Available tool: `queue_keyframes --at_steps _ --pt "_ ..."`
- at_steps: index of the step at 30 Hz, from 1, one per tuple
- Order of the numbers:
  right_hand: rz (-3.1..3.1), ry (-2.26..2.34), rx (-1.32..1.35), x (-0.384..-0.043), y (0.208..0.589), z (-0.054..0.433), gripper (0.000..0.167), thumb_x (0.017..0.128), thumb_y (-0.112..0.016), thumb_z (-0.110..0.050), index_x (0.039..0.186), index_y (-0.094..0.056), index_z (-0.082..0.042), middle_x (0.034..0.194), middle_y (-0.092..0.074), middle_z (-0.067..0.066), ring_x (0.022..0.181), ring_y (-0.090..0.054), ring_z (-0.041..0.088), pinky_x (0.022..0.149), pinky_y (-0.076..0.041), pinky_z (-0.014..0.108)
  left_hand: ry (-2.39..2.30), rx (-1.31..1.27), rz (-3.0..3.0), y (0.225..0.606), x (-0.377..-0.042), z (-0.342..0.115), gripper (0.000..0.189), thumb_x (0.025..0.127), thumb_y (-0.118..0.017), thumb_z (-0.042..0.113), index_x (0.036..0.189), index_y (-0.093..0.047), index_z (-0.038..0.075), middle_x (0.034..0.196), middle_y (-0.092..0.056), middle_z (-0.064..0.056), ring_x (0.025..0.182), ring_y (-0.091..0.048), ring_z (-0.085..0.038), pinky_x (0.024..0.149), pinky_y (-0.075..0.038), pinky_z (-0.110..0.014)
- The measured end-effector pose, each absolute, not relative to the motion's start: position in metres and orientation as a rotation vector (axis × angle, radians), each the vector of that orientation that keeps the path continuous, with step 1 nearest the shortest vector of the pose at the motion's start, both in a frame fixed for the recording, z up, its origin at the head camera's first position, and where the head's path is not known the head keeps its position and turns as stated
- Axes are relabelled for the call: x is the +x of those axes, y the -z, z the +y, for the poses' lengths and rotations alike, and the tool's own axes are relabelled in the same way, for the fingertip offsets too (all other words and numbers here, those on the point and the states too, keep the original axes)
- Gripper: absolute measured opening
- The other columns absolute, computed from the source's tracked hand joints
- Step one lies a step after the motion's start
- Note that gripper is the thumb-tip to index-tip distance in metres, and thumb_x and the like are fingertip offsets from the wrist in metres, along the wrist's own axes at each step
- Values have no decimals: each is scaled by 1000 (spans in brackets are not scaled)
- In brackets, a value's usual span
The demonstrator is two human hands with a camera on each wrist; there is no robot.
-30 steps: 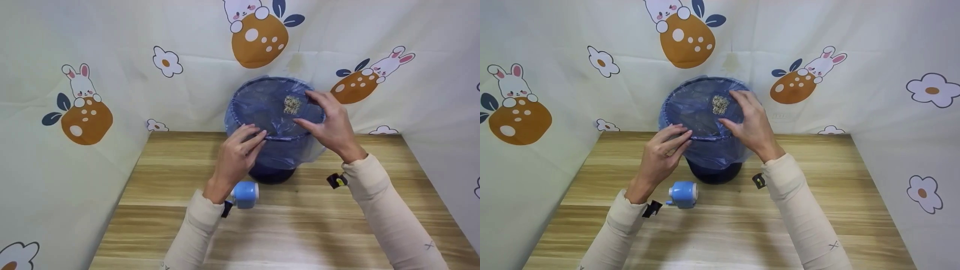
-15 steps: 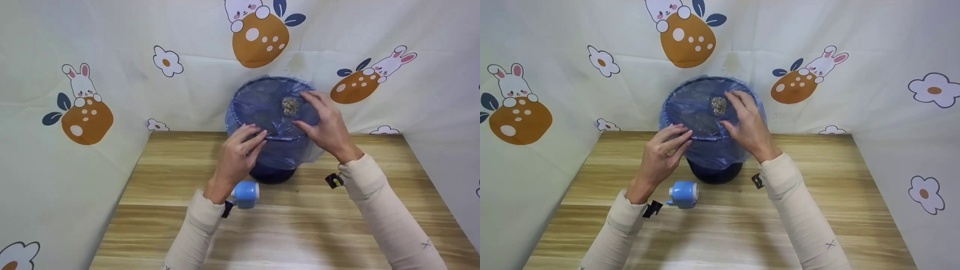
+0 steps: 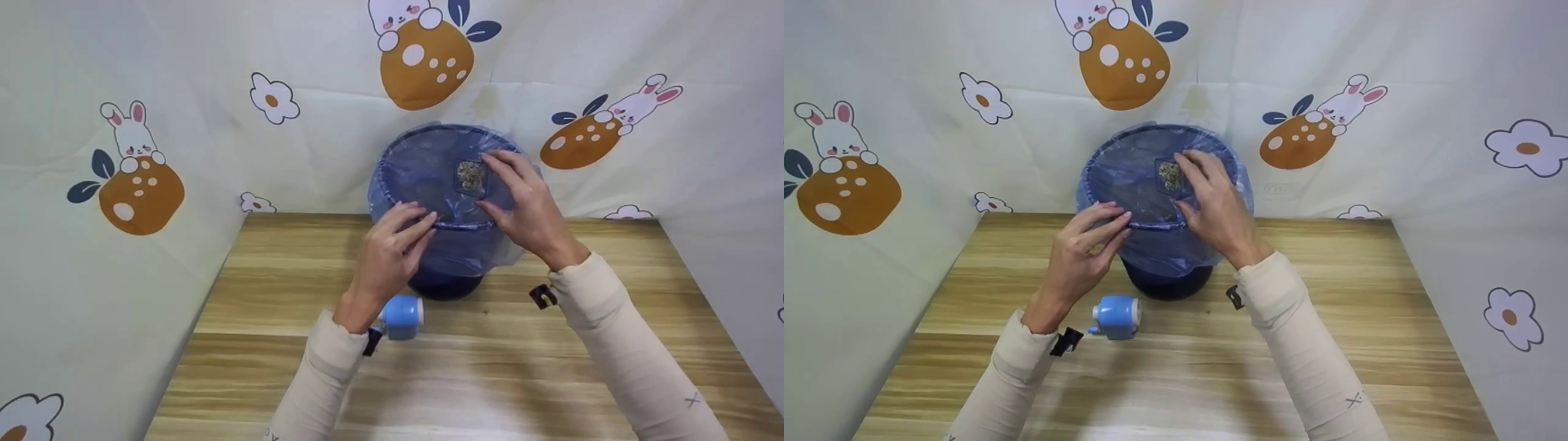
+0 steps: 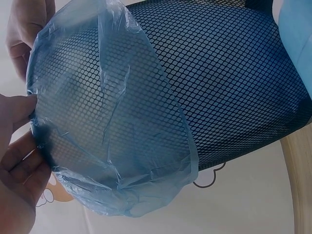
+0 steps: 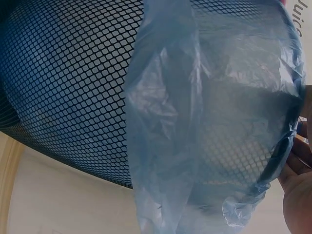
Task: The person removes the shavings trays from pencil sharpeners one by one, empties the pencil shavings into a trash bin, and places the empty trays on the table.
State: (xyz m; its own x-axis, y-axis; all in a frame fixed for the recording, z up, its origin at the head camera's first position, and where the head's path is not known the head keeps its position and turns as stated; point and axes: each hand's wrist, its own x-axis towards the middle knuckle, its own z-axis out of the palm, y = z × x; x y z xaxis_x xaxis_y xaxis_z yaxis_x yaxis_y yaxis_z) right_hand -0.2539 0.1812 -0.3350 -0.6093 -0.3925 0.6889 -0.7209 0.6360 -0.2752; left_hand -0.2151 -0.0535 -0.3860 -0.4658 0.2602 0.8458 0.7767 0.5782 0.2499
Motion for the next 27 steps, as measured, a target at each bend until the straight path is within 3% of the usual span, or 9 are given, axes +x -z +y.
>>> queue_keyframes --at_steps 27 --pt "-2232 -592 937 -252 336 179 65 80 -77 7 140 -52 4 141 -46 25 132 -44 39 107 -43 50 831 -813 -2016 385 -213 -53 22 89 -74 10 111 -76 4 108 -72 -13 113 -65 -28 109 -45 -38"
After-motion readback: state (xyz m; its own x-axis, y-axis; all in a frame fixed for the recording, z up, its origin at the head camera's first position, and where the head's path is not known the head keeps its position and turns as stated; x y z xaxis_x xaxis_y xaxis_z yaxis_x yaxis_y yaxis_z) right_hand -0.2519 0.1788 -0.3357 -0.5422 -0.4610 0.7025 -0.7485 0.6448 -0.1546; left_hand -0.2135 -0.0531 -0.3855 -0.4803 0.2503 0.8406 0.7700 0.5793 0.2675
